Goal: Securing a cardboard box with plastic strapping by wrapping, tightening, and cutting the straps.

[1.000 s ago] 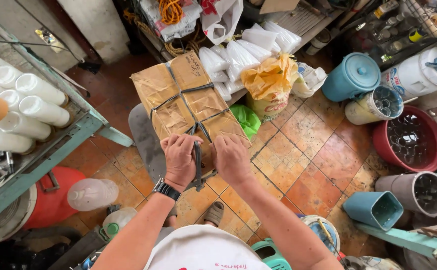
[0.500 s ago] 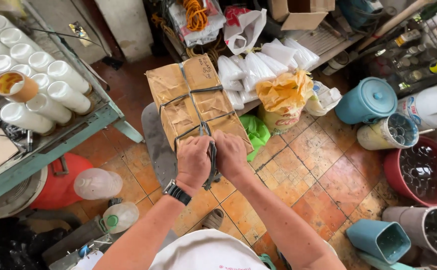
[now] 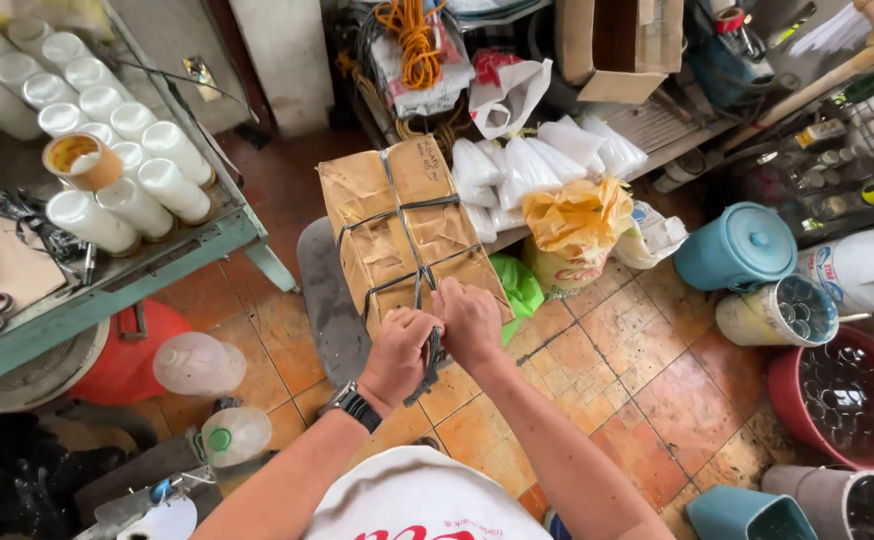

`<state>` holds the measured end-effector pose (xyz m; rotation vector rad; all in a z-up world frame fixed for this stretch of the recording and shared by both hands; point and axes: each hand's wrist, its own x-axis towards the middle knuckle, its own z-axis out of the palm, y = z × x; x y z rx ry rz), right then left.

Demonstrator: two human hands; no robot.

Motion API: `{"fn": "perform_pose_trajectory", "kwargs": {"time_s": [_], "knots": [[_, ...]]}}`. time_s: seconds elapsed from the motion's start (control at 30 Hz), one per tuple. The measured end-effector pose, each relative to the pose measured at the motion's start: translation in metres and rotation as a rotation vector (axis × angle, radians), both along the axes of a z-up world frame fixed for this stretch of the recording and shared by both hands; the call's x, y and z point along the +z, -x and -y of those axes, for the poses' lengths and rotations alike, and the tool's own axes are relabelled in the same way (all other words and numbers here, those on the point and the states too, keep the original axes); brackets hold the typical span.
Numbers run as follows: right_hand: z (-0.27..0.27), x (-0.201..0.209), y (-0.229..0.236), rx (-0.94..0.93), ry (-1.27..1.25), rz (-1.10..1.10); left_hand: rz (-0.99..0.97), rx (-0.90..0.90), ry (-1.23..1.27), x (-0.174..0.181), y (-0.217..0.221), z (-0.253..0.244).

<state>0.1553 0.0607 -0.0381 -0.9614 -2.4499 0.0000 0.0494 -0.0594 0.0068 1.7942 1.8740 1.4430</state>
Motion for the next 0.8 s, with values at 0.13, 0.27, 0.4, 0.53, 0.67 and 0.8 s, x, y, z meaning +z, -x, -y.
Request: {"fn": "perform_pose_trajectory", "kwargs": {"time_s": [0.13,0.27,0.4,0.53,0.67,0.8], "knots": [[-0.001,0.052,-0.018,-0.066,0.593,-0.162,-0.22,-0.014,-0.131,-0.014,-0.001,-0.008],[-0.002,0.086,-0.019,0.05,0.763,0.017,-0.445,0.029,-0.207,0.006,-0.013,-0.006],[-0.009,0.088,-0.01,-0.036,0.884,0.178,-0.594,0.111,-0.361,0.01,-0.023,-0.019],[-0.036,0.049,-0.022,-0.087,1.109,-0.022,-0.648,0.102,-0.427,-0.026,-0.034,-0.021],[-0.01,0.092,-0.016,-0.145,1.296,-0.254,-0.647,0.048,-0.444,0.009,-0.018,-0.002],[0.005,0.103,-0.024,-0.129,1.176,-0.235,-0.257,-0.164,-0.366,0.002,0.003,0.002]]}}
